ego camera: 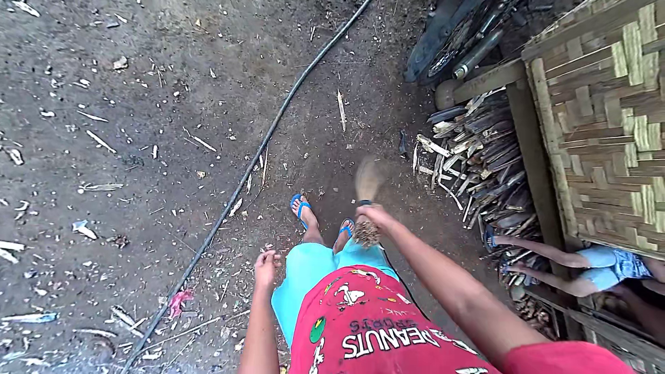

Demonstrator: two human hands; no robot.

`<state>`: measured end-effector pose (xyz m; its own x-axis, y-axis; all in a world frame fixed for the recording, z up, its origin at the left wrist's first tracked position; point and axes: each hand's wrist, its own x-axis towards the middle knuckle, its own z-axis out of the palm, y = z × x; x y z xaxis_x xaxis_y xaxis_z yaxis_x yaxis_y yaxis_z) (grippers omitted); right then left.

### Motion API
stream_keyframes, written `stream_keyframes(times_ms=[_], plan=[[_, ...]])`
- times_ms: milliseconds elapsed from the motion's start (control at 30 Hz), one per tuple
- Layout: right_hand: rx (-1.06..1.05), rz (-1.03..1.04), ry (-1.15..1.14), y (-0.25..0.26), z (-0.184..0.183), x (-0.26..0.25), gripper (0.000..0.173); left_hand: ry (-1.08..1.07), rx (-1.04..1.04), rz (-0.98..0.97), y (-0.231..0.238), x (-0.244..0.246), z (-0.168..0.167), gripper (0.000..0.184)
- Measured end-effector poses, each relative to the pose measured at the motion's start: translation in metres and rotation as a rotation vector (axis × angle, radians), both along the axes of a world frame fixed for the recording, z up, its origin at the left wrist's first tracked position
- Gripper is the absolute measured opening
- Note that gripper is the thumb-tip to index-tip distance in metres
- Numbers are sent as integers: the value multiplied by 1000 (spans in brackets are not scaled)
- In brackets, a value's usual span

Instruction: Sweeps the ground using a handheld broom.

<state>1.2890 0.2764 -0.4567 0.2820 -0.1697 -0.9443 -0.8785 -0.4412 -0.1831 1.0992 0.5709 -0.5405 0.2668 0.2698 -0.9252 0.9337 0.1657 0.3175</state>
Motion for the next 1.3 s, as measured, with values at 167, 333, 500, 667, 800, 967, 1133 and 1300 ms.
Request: stream_keyframes(times_ms=[167,333,500,667,800,967,1133,1300], plan=[[508,381,28,103,5,37,53,149,48,65,9,-38,9,35],[828,448,-52,19,15,34,78,174,10,40,-3,-31,3,37],[719,501,-31,-81,73,-33,96,40,-50,-65,-23,10,2,37],[286,202,154,-167,133,-103,99,-25,-108,-147,-38,49,-10,36],[-68,22,209,-203,120,-130,87,-32,-130,-181,-40,62,-17,34],[-371,-321,200,-152,42,-93,42,-8,-106,-208,-30,57,-11,33],[47,-345,154,-51,21,-37,28,39,-1,-140,-6,27,-5,34],[385,-190,124,-38,46,-12,20,120,37,-93,-11,4,4,34]])
